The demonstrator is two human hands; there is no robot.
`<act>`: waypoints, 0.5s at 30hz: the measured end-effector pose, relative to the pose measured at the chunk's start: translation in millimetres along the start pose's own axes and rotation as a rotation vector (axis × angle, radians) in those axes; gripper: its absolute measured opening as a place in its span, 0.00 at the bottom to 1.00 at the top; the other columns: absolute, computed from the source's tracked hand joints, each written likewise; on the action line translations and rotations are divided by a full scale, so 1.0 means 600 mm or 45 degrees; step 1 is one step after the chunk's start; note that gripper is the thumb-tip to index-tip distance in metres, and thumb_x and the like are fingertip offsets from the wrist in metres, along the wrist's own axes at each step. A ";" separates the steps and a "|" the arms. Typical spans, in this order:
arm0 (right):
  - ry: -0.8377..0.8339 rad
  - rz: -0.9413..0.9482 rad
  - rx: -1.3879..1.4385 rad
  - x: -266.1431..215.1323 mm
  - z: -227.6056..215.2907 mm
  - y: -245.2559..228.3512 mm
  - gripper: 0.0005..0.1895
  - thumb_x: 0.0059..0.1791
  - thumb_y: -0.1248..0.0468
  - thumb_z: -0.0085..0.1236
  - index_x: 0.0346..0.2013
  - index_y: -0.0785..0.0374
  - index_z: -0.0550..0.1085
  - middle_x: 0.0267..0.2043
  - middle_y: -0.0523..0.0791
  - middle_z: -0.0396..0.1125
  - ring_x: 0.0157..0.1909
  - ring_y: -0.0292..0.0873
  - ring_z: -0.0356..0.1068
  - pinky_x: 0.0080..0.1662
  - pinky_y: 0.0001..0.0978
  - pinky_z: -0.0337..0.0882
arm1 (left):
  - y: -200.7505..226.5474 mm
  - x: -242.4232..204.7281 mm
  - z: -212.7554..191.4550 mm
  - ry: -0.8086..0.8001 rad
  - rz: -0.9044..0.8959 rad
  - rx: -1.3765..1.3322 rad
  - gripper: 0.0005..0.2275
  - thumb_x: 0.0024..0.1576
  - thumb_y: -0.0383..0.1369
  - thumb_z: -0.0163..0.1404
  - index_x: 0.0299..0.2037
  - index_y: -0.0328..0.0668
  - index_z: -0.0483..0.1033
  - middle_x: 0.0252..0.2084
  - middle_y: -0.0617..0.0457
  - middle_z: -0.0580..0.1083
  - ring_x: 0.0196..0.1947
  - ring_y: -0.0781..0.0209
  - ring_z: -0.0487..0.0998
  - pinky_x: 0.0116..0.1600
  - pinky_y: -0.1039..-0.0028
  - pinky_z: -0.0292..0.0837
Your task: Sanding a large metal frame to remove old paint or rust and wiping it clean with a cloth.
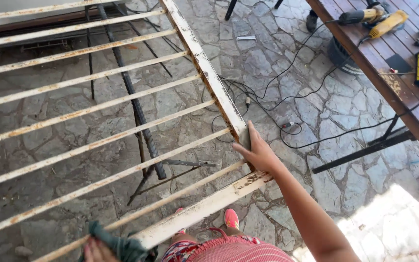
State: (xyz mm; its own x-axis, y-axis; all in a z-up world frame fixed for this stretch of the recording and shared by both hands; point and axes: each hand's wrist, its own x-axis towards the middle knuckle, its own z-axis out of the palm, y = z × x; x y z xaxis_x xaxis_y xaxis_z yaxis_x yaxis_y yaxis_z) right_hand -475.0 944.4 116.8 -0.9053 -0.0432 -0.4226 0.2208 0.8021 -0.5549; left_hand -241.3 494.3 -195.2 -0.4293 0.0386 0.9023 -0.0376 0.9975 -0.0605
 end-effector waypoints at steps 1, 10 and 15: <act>-0.020 -0.019 -0.009 0.013 -0.004 0.016 0.56 0.47 0.35 0.44 0.77 0.55 0.28 0.81 0.50 0.33 0.75 0.56 0.49 0.68 0.55 0.56 | 0.077 0.111 -0.018 -0.006 -0.009 0.026 0.16 0.69 0.26 0.40 0.43 0.13 0.78 0.49 0.18 0.79 0.50 0.22 0.78 0.60 0.47 0.75; -0.448 0.060 1.470 0.037 0.013 0.214 0.46 0.46 0.29 0.34 0.64 0.62 0.64 0.45 0.53 0.70 0.42 0.51 0.73 0.43 0.44 0.77 | 0.555 0.372 -0.081 -1.227 -0.037 0.021 0.49 0.49 0.62 0.45 0.72 0.28 0.49 0.77 0.38 0.54 0.76 0.47 0.54 0.81 0.59 0.45; -0.438 0.331 1.888 -0.032 -0.044 0.211 0.42 0.46 0.38 0.45 0.63 0.67 0.67 0.61 0.56 0.67 0.59 0.54 0.67 0.62 0.46 0.67 | 0.731 0.419 -0.030 -0.986 -0.003 -0.220 0.59 0.38 0.60 0.64 0.73 0.26 0.48 0.77 0.36 0.51 0.77 0.46 0.52 0.78 0.60 0.46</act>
State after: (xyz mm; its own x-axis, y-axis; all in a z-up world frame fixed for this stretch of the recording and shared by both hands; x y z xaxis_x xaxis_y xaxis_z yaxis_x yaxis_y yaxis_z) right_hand -439.0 1062.3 73.6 -0.7075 -0.2983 -0.6406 0.6925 -0.4734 -0.5443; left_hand -349.3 942.5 12.7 -0.9374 0.0467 0.3452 0.0738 0.9951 0.0656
